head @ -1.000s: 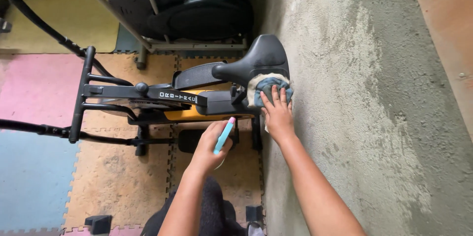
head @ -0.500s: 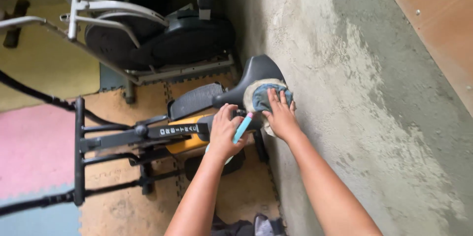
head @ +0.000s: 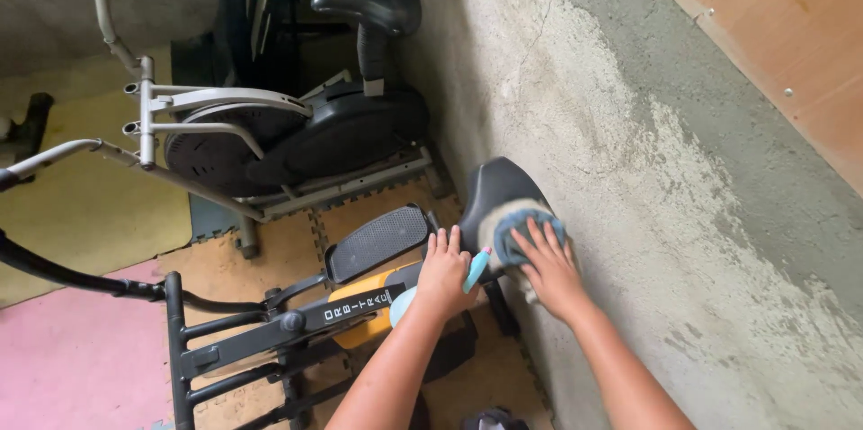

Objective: Cleaning gym machines like ellipticals and stationary bikes using a spray bottle and a cloth.

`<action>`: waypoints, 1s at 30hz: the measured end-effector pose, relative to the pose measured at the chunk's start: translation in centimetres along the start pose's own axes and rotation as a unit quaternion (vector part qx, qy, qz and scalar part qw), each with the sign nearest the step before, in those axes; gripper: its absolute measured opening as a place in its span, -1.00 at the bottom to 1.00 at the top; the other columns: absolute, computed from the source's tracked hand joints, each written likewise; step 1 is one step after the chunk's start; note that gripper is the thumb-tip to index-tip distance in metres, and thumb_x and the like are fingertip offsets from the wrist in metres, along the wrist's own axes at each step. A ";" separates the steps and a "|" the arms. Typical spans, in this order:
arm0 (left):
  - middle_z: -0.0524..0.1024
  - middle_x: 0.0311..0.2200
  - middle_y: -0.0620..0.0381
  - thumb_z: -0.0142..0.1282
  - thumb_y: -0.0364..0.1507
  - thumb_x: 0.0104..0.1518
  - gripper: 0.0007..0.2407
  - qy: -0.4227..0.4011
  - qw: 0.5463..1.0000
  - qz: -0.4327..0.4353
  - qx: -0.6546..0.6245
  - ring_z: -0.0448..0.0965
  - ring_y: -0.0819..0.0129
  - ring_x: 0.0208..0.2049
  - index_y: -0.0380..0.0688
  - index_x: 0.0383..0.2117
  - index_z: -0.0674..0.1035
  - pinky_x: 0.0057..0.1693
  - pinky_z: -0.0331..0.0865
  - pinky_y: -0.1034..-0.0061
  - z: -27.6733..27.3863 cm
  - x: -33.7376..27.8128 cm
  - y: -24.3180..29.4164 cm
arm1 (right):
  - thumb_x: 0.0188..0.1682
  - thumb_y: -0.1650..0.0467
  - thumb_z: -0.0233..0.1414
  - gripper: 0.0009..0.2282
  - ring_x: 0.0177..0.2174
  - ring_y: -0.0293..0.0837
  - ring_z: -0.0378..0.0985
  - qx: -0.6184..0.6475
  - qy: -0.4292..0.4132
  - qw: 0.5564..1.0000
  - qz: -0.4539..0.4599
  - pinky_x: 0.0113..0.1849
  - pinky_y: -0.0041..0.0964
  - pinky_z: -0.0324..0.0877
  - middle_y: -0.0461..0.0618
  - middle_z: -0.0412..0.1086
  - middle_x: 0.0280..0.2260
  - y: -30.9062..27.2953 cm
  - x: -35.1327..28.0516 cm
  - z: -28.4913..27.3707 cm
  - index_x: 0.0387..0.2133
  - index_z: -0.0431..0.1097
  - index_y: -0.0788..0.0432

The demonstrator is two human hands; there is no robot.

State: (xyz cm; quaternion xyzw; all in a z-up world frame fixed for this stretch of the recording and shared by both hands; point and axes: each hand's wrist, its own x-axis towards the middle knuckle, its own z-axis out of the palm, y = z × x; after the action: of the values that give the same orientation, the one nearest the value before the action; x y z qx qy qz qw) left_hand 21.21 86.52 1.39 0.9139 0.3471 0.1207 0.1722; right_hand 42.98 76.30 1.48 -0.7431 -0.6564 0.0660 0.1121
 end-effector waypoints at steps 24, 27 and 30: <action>0.23 0.29 -0.30 0.25 -0.37 -0.16 -0.72 0.045 0.990 -0.130 -0.021 0.10 -0.27 0.35 -0.21 -0.30 0.60 0.36 -0.10 -0.23 -0.2 0.7 2.6 | 0.08 0.05 -0.16 -0.39 0.38 0.21 -0.45 -0.079 -0.117 0.990 -0.011 0.26 0.38 -0.29 -0.06 -0.46 0.45 -1.6 18.5 -2.2 0.40 -0.24 -0.34; 0.26 0.30 -0.14 0.25 -0.39 -0.13 -0.74 0.086 0.982 -0.158 -0.051 0.13 -0.15 0.36 -0.13 -0.29 0.60 0.32 -0.18 -0.44 -0.1 0.1 3.4 | 0.12 0.13 -0.16 -0.49 0.39 0.22 -0.40 -0.129 -0.083 0.986 -0.061 0.25 0.40 -0.24 -0.07 -0.34 0.46 -1.5 16.7 -1.4 0.37 -0.06 -0.37; 0.20 0.32 -0.07 0.27 -0.39 -0.17 -0.75 0.049 0.981 -0.177 -0.058 0.06 -0.09 0.38 -0.12 -0.32 0.59 0.31 -0.19 -0.43 -0.6 0.7 3.0 | 0.13 0.19 -0.14 -0.59 0.38 0.16 -0.34 -0.126 -0.035 0.973 -0.192 0.24 0.43 -0.31 -0.09 -0.20 0.41 -0.4 15.1 0.2 0.28 0.14 -0.35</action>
State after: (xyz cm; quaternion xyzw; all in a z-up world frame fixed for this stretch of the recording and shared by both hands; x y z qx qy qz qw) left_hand 23.29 85.06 3.21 0.8197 0.5034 0.1530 0.2265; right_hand 44.50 91.31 2.14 -0.6082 -0.7936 -0.0143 0.0049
